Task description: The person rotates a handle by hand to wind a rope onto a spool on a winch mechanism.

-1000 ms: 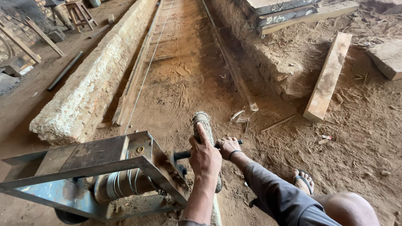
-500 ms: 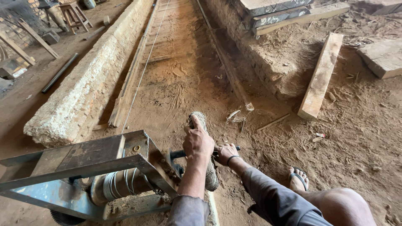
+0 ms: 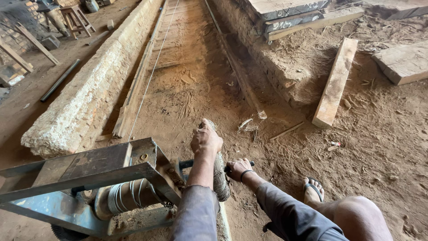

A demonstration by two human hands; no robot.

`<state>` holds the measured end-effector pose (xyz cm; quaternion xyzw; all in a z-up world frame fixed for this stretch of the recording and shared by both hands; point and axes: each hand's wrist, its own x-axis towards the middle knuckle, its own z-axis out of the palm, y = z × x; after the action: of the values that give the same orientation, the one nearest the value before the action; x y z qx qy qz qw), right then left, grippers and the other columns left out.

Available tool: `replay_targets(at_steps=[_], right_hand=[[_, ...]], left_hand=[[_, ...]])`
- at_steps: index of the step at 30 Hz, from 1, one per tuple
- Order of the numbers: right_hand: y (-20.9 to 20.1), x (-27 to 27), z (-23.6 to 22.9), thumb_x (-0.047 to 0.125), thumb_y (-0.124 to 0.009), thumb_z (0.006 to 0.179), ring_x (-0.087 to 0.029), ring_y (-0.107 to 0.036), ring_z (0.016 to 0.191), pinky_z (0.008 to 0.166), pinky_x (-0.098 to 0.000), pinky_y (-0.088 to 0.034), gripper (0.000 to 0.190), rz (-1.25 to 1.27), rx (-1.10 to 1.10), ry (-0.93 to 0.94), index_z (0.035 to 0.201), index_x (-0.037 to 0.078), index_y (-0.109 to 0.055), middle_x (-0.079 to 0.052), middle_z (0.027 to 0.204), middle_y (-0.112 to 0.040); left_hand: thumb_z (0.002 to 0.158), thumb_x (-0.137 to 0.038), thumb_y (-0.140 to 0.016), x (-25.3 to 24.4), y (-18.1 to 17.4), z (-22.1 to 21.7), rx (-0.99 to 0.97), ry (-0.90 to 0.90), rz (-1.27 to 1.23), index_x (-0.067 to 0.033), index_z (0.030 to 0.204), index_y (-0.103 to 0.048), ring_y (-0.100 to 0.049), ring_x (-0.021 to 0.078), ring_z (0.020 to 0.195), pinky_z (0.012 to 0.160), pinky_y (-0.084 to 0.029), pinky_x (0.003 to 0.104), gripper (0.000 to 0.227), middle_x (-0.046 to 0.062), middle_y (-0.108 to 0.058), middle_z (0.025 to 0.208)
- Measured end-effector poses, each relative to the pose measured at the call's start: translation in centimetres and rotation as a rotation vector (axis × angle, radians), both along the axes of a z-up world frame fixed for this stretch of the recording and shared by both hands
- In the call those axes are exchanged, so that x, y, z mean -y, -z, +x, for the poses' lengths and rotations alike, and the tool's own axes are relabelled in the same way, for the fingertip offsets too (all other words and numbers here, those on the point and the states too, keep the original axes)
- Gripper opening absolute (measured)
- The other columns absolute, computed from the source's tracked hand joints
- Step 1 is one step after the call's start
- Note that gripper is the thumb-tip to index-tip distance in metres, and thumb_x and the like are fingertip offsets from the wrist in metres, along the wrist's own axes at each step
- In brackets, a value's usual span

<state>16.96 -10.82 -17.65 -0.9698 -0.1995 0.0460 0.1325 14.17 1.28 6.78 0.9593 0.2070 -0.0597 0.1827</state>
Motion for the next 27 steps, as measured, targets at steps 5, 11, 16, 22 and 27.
replay_targets(at_steps=[5, 11, 16, 22, 27], right_hand=[[0.1, 0.1, -0.9, 0.041, -0.058, 0.096, -0.027, -0.068, 0.099, 0.089, -0.043, -0.046, 0.025, -0.032, -0.028, -0.008, 0.101, 0.019, -0.069, -0.005, 0.097, -0.073], [0.2, 0.1, -0.9, 0.04, -0.058, 0.095, -0.027, -0.069, 0.094, 0.087, -0.0446, -0.046, 0.024, -0.039, -0.04, -0.021, 0.101, 0.02, -0.068, -0.007, 0.093, -0.073], [-0.2, 0.3, -1.7, 0.043, -0.058, 0.097, -0.027, -0.069, 0.094, 0.088, -0.0447, -0.047, 0.026, -0.037, -0.054, -0.025, 0.097, 0.019, -0.069, -0.007, 0.091, -0.073], [-0.2, 0.5, -2.3, 0.042, -0.058, 0.095, -0.027, -0.07, 0.096, 0.089, -0.0457, -0.046, 0.025, -0.007, -0.039, -0.047, 0.096, 0.019, -0.069, -0.006, 0.093, -0.073], [-1.5, 0.6, -3.6, 0.043, -0.057, 0.098, -0.027, -0.07, 0.097, 0.09, -0.0469, -0.047, 0.028, -0.033, -0.07, -0.037, 0.099, 0.019, -0.069, -0.006, 0.095, -0.074]], left_hand=[[0.094, -0.007, -0.06, -0.1, -0.7, 1.2, -0.063, -0.008, -0.014, -0.0237, 0.166, -0.011, -0.054, 0.0136, 0.06, 0.046, -0.048, 0.027, 0.089, 0.015, -0.058, 0.105], [0.092, -0.013, -0.055, -0.8, -0.1, 1.7, -0.051, -0.02, -0.08, -0.0255, 0.164, -0.019, -0.045, 0.0108, 0.051, 0.041, -0.039, 0.027, 0.082, 0.006, -0.061, 0.085], [0.093, -0.026, -0.054, -1.2, 0.9, 1.2, -0.001, -0.006, -0.117, -0.0257, 0.165, -0.017, -0.04, 0.0107, 0.05, 0.04, -0.032, 0.028, 0.082, 0.01, -0.063, 0.086], [0.09, -0.018, -0.062, 0.0, 2.3, -3.7, 0.269, -0.045, -0.169, -0.028, 0.161, -0.02, -0.061, 0.0187, 0.063, 0.041, -0.05, 0.027, 0.083, 0.025, -0.055, 0.124], [0.093, -0.022, -0.065, 1.4, 4.5, -7.2, 0.649, -0.004, -0.003, -0.0134, 0.158, -0.022, -0.07, 0.0334, 0.092, 0.054, -0.065, 0.034, 0.079, 0.032, -0.046, 0.139]])
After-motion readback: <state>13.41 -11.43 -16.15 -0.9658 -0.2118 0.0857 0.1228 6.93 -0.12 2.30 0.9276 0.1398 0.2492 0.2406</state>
